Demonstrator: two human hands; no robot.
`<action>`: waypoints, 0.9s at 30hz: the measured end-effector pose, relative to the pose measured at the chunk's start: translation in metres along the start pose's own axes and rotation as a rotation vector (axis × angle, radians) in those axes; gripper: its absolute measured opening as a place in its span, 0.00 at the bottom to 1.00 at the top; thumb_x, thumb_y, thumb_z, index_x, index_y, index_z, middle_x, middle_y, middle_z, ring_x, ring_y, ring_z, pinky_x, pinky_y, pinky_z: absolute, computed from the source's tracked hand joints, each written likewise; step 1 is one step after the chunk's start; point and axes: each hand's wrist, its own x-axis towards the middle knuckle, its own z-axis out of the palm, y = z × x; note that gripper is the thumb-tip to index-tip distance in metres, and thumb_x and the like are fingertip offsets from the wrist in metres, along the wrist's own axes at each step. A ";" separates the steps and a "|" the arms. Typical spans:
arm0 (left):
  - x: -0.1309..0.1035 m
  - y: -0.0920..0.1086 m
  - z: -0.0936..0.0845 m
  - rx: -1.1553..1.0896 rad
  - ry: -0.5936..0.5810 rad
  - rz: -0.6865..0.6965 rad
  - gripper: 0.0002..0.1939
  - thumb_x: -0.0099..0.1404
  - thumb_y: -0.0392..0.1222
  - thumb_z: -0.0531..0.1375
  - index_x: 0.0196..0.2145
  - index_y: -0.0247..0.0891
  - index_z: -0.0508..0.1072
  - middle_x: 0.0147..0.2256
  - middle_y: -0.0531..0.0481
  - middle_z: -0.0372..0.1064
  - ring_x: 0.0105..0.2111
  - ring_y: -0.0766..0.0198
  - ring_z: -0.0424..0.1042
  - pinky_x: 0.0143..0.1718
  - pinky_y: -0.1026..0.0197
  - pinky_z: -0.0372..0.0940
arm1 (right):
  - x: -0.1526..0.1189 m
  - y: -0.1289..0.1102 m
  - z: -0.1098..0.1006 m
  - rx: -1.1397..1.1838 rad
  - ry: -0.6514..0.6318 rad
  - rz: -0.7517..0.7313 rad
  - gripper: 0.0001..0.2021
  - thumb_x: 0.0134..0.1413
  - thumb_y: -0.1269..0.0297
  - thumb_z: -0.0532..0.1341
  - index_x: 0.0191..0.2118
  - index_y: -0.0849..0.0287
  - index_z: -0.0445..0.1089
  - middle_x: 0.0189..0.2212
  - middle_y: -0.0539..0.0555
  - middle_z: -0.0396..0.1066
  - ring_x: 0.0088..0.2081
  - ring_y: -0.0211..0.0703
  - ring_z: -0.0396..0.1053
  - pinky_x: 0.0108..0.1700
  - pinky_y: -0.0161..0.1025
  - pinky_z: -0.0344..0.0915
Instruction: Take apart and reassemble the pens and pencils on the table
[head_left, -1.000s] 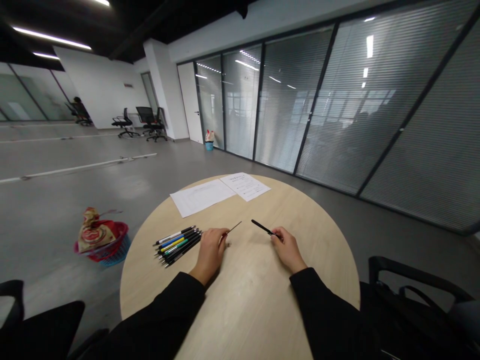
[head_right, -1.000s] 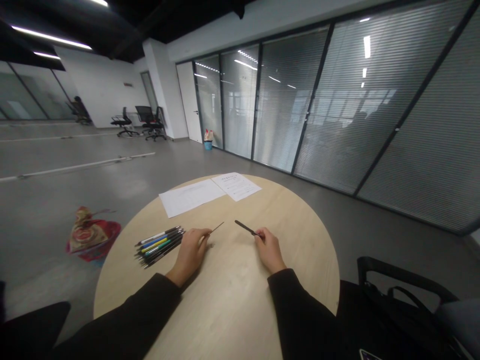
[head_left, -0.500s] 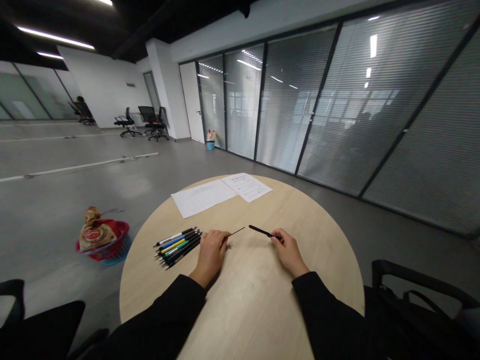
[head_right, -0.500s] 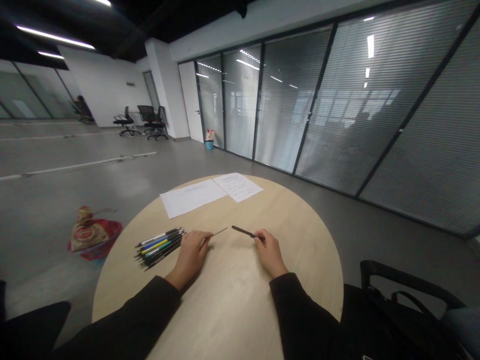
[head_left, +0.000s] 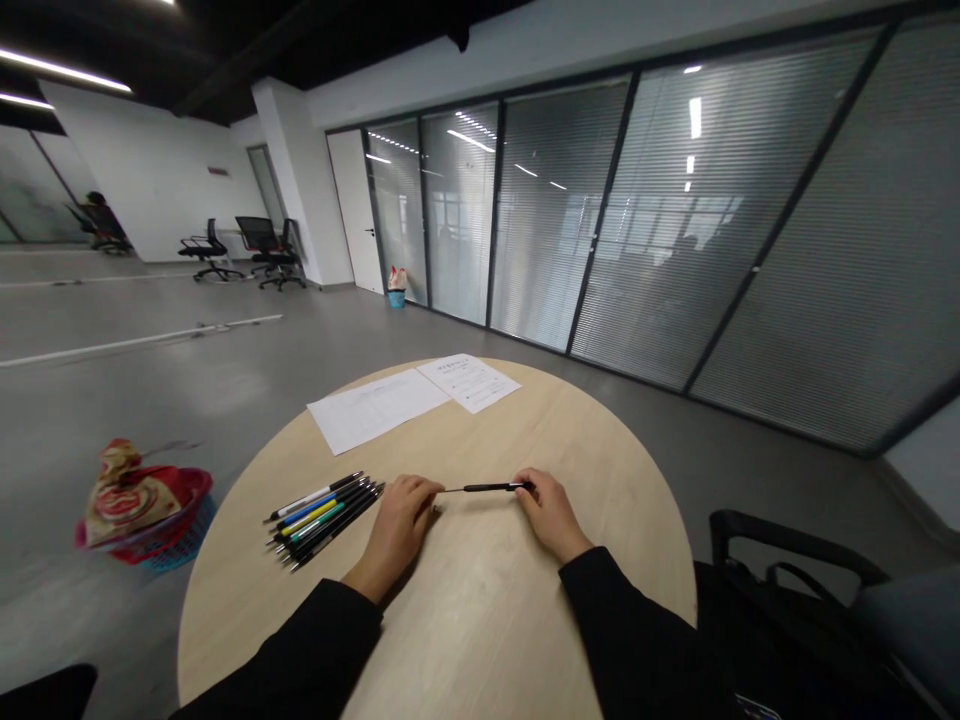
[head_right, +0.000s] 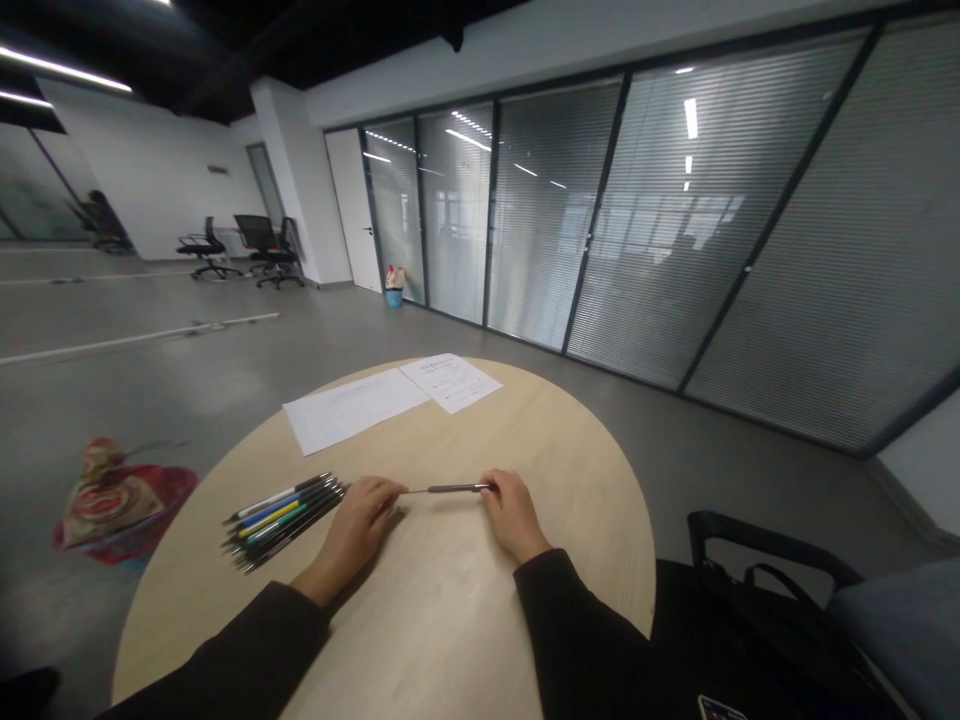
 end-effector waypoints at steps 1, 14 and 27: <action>0.000 0.002 0.001 -0.024 0.002 0.022 0.10 0.69 0.36 0.55 0.43 0.40 0.75 0.39 0.44 0.74 0.41 0.52 0.70 0.43 0.51 0.65 | -0.001 -0.002 0.002 -0.008 -0.011 -0.017 0.06 0.58 0.71 0.59 0.38 0.56 0.72 0.36 0.54 0.74 0.40 0.48 0.69 0.45 0.43 0.64; -0.001 0.014 -0.002 0.067 0.112 0.025 0.14 0.72 0.43 0.52 0.52 0.38 0.68 0.47 0.40 0.71 0.48 0.50 0.70 0.51 0.46 0.66 | -0.002 -0.016 0.009 -0.060 -0.058 -0.101 0.08 0.62 0.74 0.58 0.41 0.57 0.73 0.39 0.55 0.75 0.44 0.49 0.68 0.49 0.45 0.64; 0.004 0.017 -0.006 -0.003 -0.002 0.010 0.10 0.72 0.44 0.52 0.38 0.40 0.71 0.39 0.44 0.70 0.40 0.54 0.68 0.44 0.51 0.64 | -0.004 -0.017 0.006 -0.052 -0.060 -0.105 0.08 0.62 0.73 0.59 0.41 0.57 0.74 0.38 0.55 0.75 0.43 0.49 0.68 0.48 0.46 0.64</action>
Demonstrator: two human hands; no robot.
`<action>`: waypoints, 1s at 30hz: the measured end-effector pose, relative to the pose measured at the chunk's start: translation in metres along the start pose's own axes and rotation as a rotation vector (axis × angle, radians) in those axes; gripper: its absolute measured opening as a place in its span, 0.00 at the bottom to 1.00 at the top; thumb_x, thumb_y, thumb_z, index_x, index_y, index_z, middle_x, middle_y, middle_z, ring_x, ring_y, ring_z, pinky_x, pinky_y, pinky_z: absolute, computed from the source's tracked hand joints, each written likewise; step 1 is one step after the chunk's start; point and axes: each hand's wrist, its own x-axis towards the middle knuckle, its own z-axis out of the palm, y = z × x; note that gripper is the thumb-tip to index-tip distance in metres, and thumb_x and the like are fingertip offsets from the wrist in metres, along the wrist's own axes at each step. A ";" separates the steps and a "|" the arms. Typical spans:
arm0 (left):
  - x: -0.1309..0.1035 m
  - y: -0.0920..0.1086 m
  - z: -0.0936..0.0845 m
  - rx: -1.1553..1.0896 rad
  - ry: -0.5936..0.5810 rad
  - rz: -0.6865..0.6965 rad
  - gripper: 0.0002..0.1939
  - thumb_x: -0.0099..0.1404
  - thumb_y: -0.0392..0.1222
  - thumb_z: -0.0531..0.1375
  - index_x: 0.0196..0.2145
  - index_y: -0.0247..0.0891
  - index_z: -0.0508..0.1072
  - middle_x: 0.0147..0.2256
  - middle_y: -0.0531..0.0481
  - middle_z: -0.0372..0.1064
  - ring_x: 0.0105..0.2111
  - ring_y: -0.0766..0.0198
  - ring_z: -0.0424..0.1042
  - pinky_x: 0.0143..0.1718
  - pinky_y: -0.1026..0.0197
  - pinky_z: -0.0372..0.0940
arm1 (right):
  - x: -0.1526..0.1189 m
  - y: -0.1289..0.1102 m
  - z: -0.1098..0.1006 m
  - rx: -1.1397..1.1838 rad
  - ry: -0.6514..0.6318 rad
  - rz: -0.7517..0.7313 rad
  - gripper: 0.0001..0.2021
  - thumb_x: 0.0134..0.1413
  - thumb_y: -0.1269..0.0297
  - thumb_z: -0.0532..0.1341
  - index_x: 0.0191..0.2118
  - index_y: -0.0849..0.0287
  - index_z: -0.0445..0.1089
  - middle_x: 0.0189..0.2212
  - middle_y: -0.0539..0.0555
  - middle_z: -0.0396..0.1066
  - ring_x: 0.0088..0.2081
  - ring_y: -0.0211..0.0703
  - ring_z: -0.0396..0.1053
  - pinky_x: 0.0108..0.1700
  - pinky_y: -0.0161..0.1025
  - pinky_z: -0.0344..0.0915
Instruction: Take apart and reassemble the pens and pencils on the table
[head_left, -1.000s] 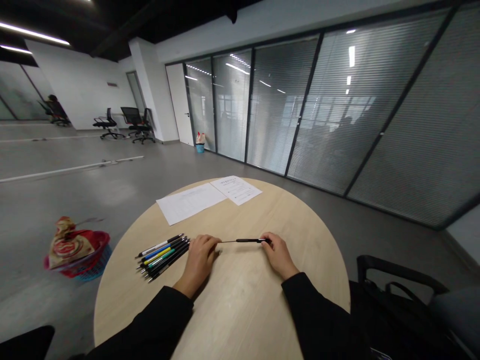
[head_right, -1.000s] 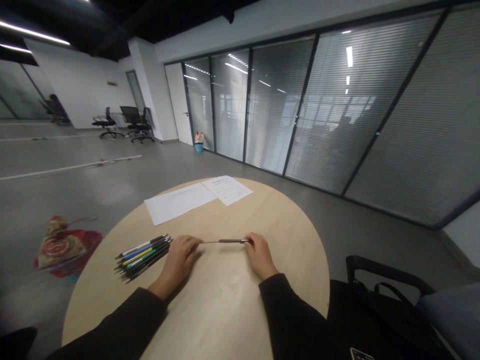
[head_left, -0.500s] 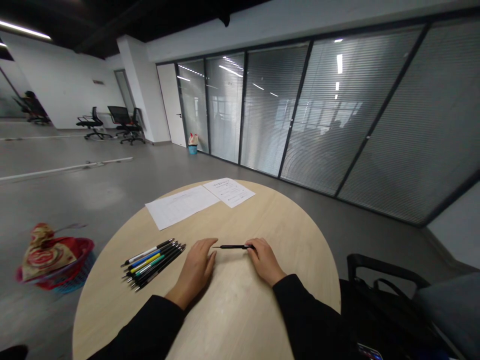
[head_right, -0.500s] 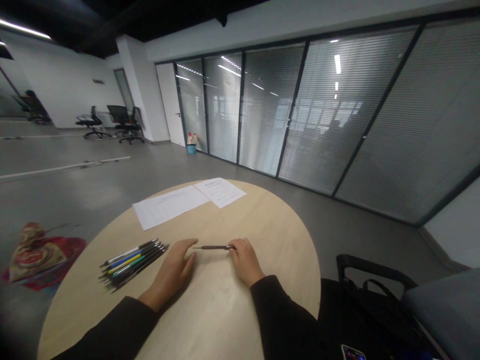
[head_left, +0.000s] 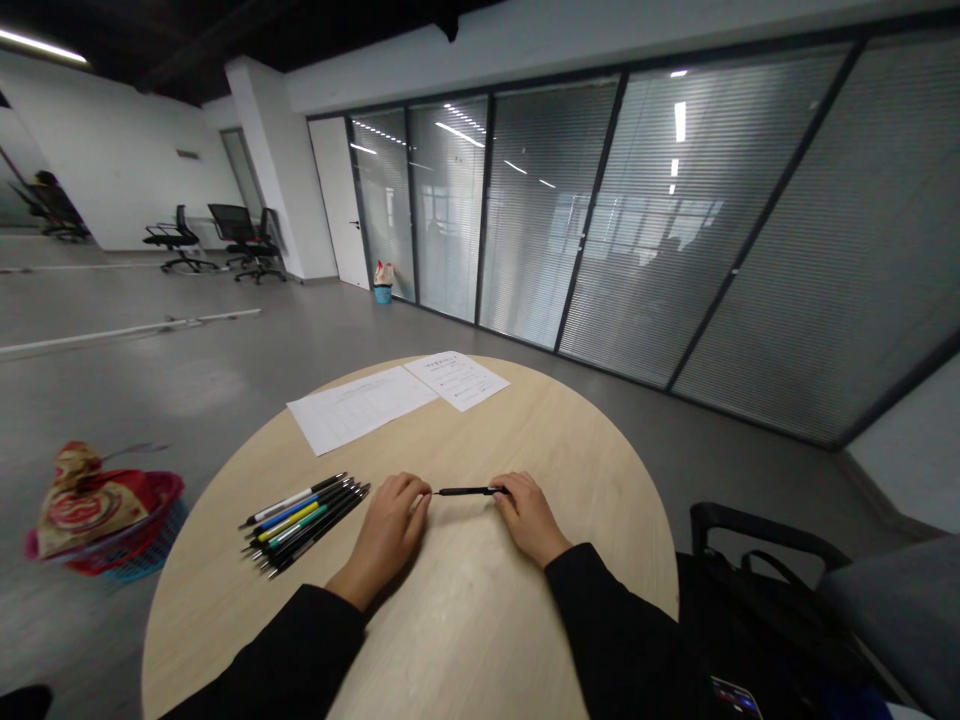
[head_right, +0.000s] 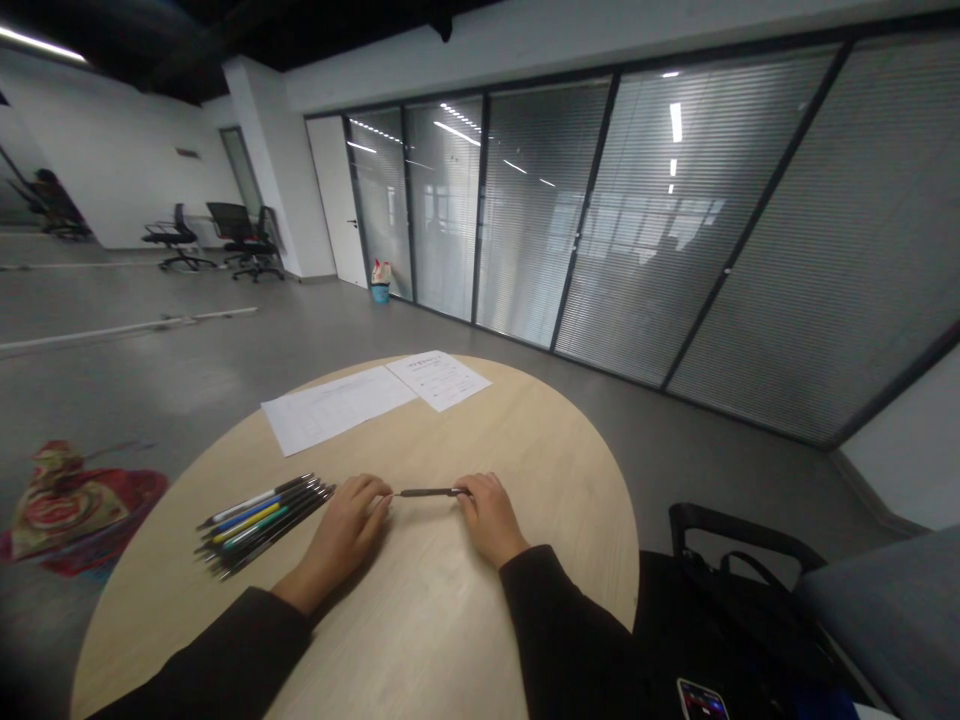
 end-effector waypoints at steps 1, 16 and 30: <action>0.000 0.001 0.000 -0.020 -0.010 0.007 0.10 0.72 0.43 0.51 0.38 0.40 0.71 0.39 0.44 0.70 0.40 0.54 0.68 0.44 0.52 0.64 | 0.000 0.000 0.000 0.000 -0.003 -0.001 0.08 0.62 0.73 0.58 0.41 0.57 0.74 0.38 0.56 0.75 0.43 0.49 0.68 0.48 0.46 0.64; 0.002 0.010 -0.005 -0.128 -0.040 0.003 0.11 0.73 0.43 0.50 0.36 0.40 0.70 0.39 0.45 0.68 0.41 0.55 0.66 0.45 0.52 0.63 | -0.005 -0.002 -0.003 -0.018 -0.019 -0.036 0.08 0.62 0.73 0.58 0.41 0.57 0.74 0.38 0.56 0.75 0.44 0.49 0.67 0.49 0.46 0.64; 0.001 0.008 -0.004 -0.218 -0.041 -0.097 0.14 0.72 0.46 0.50 0.32 0.40 0.70 0.38 0.45 0.69 0.41 0.55 0.67 0.47 0.52 0.64 | -0.007 -0.004 -0.001 0.015 -0.019 -0.022 0.09 0.62 0.71 0.57 0.42 0.57 0.74 0.40 0.57 0.75 0.44 0.50 0.68 0.50 0.48 0.65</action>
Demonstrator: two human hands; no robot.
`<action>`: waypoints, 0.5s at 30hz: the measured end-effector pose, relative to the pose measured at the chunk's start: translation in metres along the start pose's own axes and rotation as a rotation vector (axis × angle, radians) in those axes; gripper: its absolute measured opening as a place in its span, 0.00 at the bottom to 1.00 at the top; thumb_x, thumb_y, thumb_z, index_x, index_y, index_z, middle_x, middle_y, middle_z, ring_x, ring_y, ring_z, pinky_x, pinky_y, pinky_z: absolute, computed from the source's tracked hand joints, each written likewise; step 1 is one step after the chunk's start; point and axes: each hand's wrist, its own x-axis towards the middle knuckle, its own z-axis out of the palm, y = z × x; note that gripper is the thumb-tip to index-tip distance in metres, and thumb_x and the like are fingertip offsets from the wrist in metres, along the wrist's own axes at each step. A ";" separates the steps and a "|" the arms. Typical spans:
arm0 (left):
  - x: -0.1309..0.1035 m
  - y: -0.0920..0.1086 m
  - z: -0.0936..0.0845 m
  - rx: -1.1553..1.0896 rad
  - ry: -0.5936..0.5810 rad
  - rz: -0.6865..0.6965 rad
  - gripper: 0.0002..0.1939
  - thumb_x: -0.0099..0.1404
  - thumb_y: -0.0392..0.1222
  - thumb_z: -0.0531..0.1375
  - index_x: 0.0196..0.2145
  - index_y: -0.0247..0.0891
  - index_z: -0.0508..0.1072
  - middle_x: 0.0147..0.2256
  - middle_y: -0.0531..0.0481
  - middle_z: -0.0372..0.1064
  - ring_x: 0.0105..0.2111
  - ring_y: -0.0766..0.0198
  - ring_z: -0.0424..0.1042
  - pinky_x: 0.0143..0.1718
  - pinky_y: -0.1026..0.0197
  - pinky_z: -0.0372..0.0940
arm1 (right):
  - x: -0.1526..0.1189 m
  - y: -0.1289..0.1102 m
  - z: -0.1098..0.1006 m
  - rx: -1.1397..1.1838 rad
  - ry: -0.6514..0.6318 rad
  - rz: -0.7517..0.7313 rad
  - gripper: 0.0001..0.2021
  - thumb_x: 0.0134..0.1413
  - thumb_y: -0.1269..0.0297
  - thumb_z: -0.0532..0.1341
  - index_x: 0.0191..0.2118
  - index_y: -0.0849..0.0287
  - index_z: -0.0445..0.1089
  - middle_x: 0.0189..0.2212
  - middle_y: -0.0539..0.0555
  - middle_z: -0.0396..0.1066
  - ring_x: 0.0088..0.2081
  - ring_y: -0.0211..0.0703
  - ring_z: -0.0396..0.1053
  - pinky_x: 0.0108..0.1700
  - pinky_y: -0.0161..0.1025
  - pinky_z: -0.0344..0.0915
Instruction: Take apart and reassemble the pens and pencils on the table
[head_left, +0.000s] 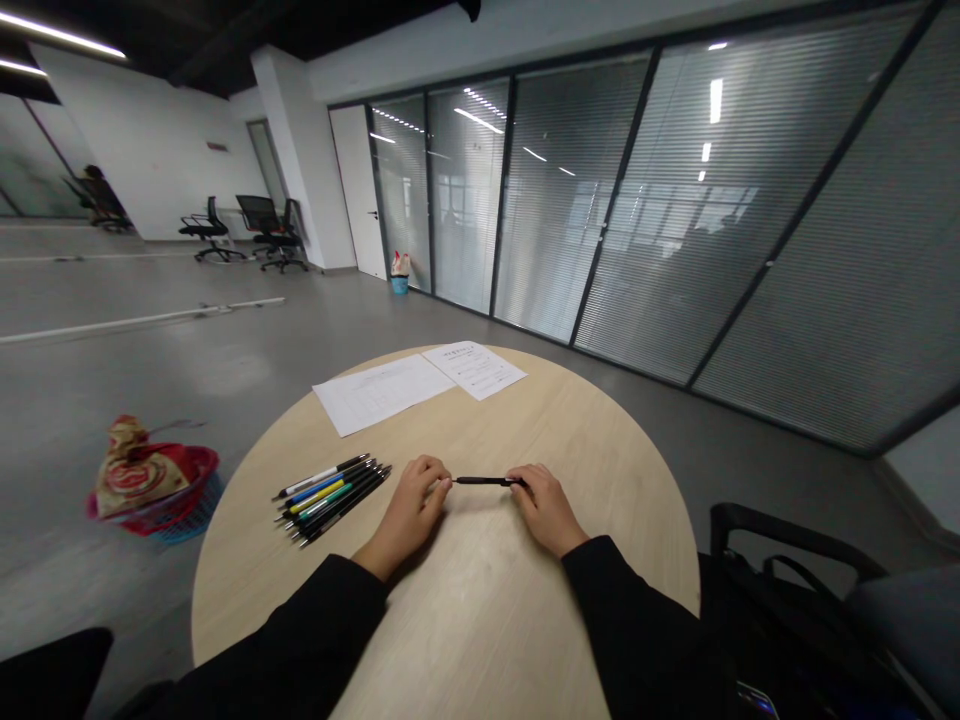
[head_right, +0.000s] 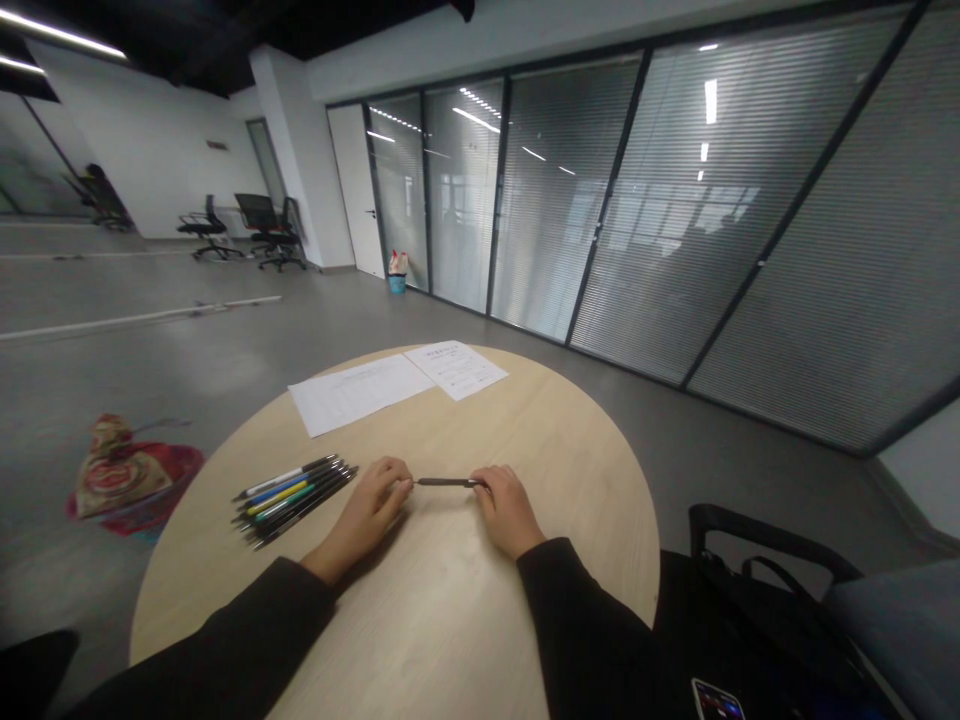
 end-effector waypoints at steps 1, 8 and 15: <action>0.000 0.000 0.000 -0.014 0.000 -0.012 0.14 0.72 0.46 0.50 0.32 0.40 0.70 0.38 0.45 0.69 0.41 0.55 0.67 0.47 0.52 0.64 | 0.000 0.000 0.000 0.001 -0.002 -0.001 0.09 0.62 0.71 0.57 0.42 0.57 0.74 0.40 0.57 0.75 0.44 0.50 0.69 0.50 0.48 0.65; 0.002 0.000 0.002 -0.117 0.046 -0.090 0.15 0.71 0.49 0.50 0.29 0.40 0.67 0.35 0.47 0.68 0.38 0.56 0.67 0.44 0.54 0.65 | 0.000 0.000 0.000 -0.011 -0.004 0.000 0.09 0.62 0.70 0.57 0.42 0.57 0.74 0.39 0.57 0.75 0.44 0.50 0.69 0.50 0.48 0.65; 0.003 -0.005 0.002 -0.101 0.024 -0.072 0.15 0.71 0.48 0.52 0.30 0.40 0.70 0.37 0.46 0.68 0.40 0.56 0.68 0.44 0.54 0.65 | -0.001 -0.003 -0.003 -0.020 -0.017 -0.035 0.08 0.63 0.70 0.57 0.42 0.57 0.74 0.39 0.57 0.75 0.44 0.50 0.68 0.49 0.48 0.64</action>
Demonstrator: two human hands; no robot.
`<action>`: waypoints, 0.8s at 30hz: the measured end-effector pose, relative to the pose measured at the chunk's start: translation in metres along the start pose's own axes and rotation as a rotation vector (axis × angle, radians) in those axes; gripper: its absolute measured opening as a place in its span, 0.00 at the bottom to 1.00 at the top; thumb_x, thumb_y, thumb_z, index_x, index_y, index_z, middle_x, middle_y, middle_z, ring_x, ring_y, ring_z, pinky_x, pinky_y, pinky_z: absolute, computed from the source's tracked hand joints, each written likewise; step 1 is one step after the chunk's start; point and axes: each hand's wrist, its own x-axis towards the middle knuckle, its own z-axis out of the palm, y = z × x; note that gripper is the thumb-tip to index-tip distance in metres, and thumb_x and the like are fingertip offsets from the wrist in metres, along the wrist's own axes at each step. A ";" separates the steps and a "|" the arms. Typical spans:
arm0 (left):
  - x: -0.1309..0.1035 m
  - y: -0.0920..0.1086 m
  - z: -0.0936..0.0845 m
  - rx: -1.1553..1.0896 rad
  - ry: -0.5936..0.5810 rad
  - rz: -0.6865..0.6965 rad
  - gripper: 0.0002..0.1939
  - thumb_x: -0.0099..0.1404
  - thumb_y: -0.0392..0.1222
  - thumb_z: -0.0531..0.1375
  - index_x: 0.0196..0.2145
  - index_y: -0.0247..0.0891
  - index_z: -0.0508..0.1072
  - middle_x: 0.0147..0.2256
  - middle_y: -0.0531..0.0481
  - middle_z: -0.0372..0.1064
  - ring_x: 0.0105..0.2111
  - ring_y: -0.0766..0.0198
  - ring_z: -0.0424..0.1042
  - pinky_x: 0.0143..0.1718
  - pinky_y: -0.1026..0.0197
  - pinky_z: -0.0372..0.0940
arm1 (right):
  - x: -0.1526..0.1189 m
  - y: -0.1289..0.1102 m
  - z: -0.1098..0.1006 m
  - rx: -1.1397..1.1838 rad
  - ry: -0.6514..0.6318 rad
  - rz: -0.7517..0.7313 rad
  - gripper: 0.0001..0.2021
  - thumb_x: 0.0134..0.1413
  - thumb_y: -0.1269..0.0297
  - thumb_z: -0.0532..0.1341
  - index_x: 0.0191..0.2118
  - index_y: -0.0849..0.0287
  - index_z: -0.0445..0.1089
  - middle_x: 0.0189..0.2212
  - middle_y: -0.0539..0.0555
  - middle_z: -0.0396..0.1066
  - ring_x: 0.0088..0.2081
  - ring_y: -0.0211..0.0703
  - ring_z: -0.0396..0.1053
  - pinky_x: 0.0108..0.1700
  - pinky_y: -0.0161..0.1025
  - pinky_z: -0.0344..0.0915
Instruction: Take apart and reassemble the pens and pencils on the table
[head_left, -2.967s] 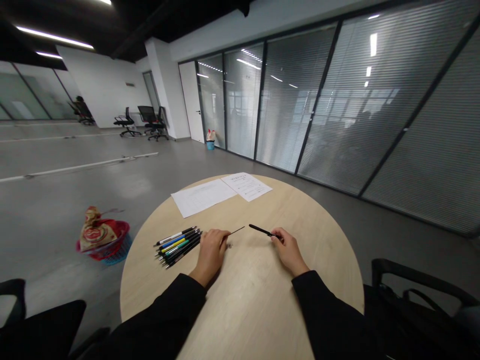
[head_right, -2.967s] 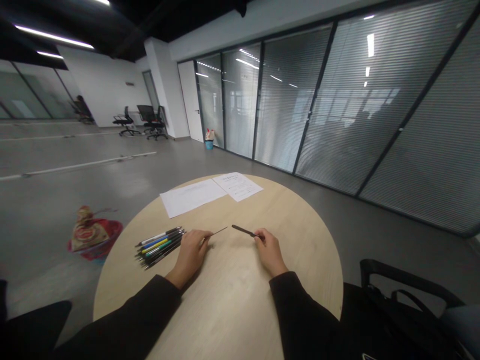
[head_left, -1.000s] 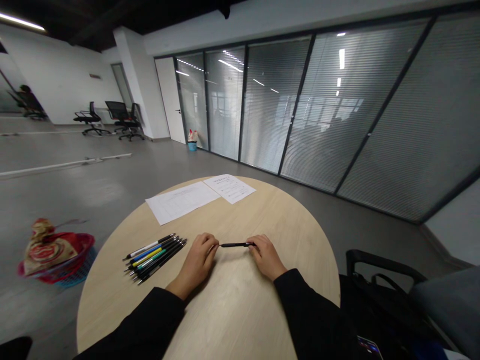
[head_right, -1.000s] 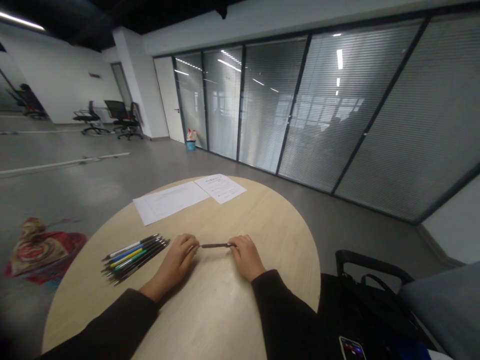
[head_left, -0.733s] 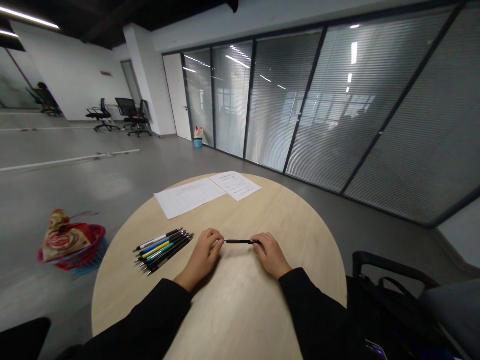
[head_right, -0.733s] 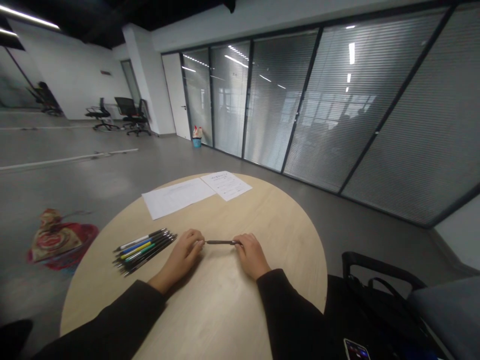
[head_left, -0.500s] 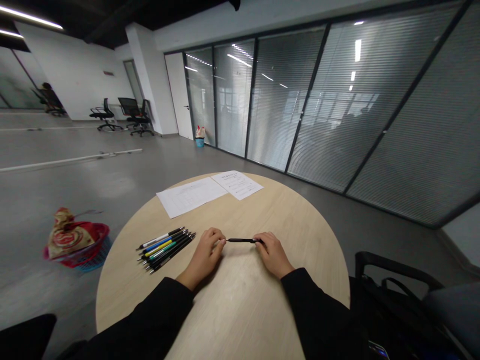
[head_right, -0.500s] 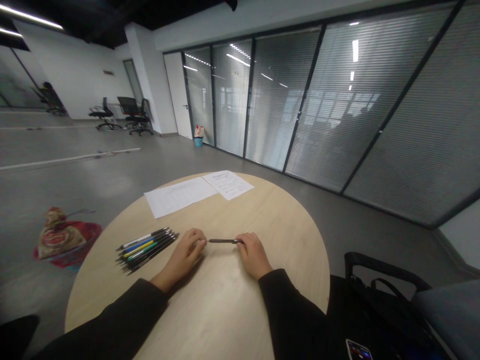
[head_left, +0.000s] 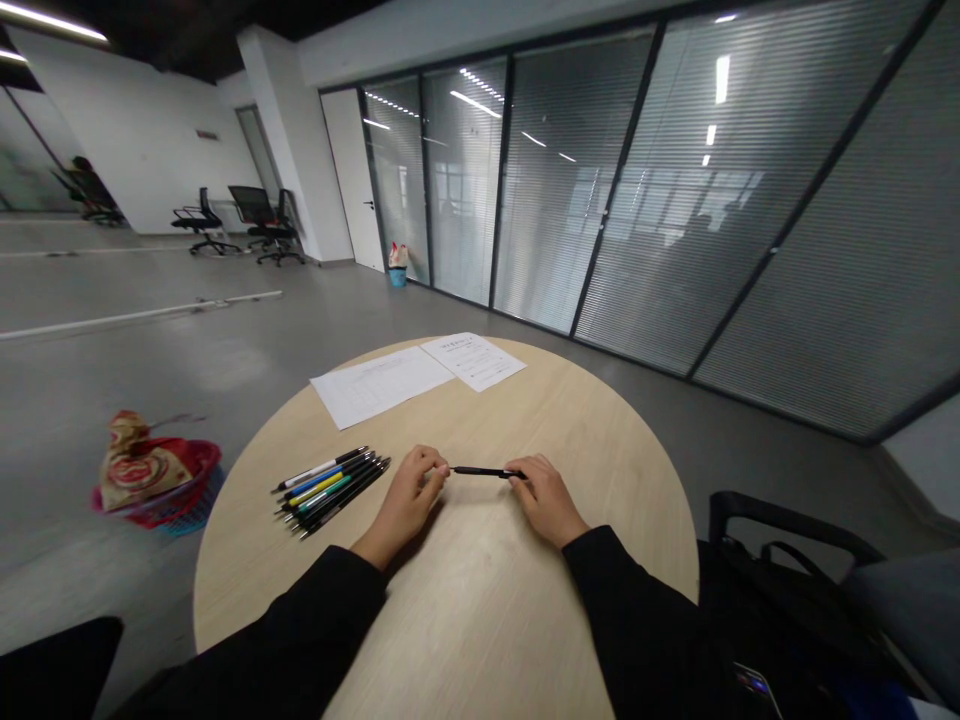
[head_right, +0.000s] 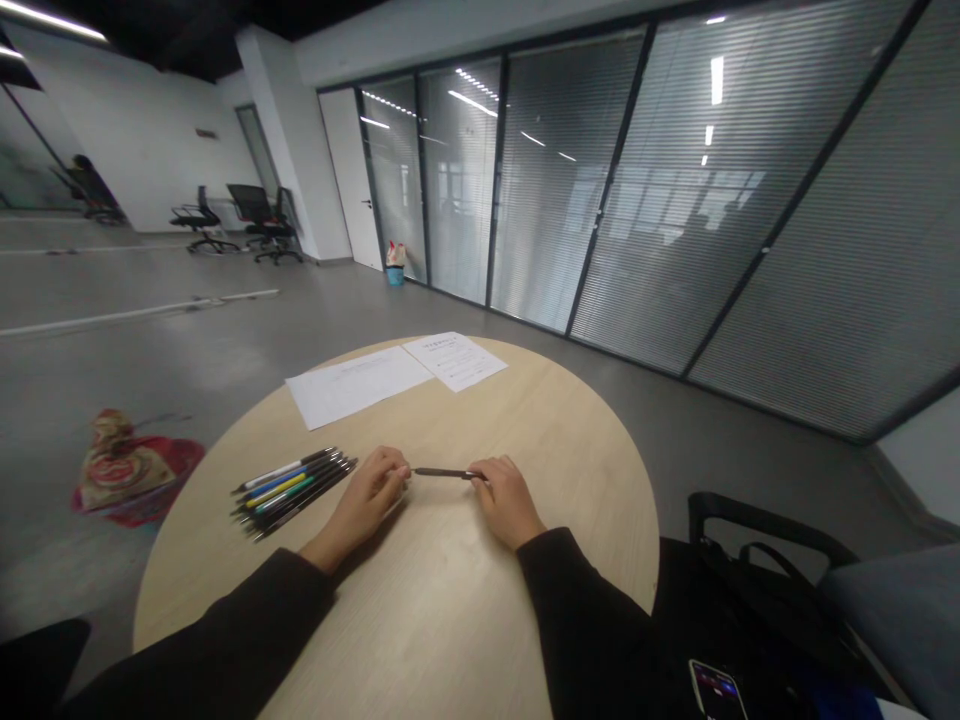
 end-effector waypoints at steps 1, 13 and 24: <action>0.000 -0.001 0.000 0.010 -0.006 0.002 0.15 0.72 0.48 0.52 0.30 0.39 0.70 0.37 0.46 0.68 0.40 0.56 0.68 0.44 0.54 0.65 | 0.000 -0.001 0.000 0.002 -0.007 -0.002 0.08 0.64 0.69 0.57 0.42 0.57 0.74 0.39 0.57 0.75 0.44 0.50 0.68 0.49 0.48 0.64; 0.000 -0.020 -0.015 0.268 -0.060 0.079 0.13 0.72 0.42 0.50 0.43 0.39 0.73 0.42 0.43 0.70 0.43 0.54 0.69 0.48 0.50 0.65 | 0.000 0.009 -0.001 0.042 0.048 0.111 0.09 0.61 0.68 0.57 0.42 0.57 0.75 0.40 0.56 0.76 0.44 0.49 0.70 0.49 0.46 0.65; 0.000 -0.022 -0.018 0.495 -0.300 0.117 0.11 0.72 0.39 0.51 0.37 0.38 0.73 0.39 0.43 0.71 0.38 0.56 0.69 0.41 0.55 0.63 | 0.000 0.017 0.000 0.007 0.040 0.169 0.09 0.60 0.70 0.59 0.42 0.57 0.75 0.41 0.56 0.77 0.45 0.49 0.70 0.50 0.45 0.64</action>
